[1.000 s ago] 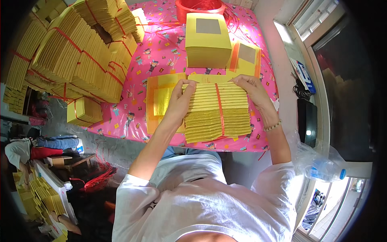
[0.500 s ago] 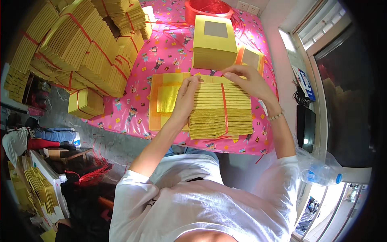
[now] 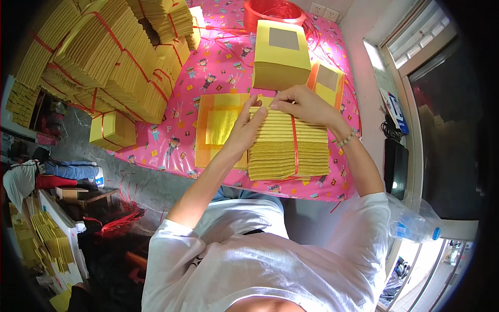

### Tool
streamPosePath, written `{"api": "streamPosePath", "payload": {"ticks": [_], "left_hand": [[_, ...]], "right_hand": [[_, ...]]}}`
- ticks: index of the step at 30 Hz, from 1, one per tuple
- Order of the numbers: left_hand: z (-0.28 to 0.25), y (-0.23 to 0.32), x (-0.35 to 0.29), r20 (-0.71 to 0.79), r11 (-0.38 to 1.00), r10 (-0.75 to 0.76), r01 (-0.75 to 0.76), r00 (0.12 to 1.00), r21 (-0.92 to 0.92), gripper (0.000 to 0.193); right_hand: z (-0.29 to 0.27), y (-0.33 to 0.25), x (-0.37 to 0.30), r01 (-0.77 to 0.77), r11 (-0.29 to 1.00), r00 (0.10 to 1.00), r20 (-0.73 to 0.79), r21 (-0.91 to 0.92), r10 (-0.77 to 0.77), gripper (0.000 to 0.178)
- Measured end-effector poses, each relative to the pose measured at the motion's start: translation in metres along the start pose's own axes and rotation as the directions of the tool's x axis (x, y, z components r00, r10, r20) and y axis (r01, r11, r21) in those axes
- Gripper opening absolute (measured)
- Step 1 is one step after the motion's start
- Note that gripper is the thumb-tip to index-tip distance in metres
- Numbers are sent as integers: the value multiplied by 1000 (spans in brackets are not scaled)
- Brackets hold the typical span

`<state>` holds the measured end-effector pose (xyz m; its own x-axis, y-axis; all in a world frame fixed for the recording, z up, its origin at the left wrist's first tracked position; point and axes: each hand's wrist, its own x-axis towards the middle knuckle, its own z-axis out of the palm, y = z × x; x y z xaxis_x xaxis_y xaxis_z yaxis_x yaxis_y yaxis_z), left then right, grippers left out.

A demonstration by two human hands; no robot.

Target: Bundling stacks of joss paper with rubber bands and inspecting the stacks.

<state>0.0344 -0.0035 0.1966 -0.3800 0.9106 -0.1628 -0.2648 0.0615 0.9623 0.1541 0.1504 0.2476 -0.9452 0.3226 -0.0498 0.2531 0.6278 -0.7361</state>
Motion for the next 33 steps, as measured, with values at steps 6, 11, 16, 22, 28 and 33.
{"api": "streamPosePath", "payload": {"ticks": [6,11,16,22,28,33], "left_hand": [[-3,-1,1,11,999,-34,34,999,-3,50],[0,-3,2,-1,999,-29,30,1000,13,48],[-3,-6,5,-17,1000,5,-5,1000,18,44],[-10,-1,9,8,998,-41,41,999,51,47],[18,41,-30,395,361,529,-620,751,696,48],[51,35,-47,585,132,382,-669,716,732,59]], "right_hand": [[15,-4,-5,118,978,973,-178,-172,-149,24],[18,-2,-10,164,944,947,-220,-288,-232,19],[19,-4,-10,196,910,922,-248,-366,-299,19],[-25,9,-21,-23,999,997,-78,-47,19,30],[-41,52,-58,-254,851,966,81,459,245,31],[-40,53,-58,-214,890,977,82,403,198,31]]}}
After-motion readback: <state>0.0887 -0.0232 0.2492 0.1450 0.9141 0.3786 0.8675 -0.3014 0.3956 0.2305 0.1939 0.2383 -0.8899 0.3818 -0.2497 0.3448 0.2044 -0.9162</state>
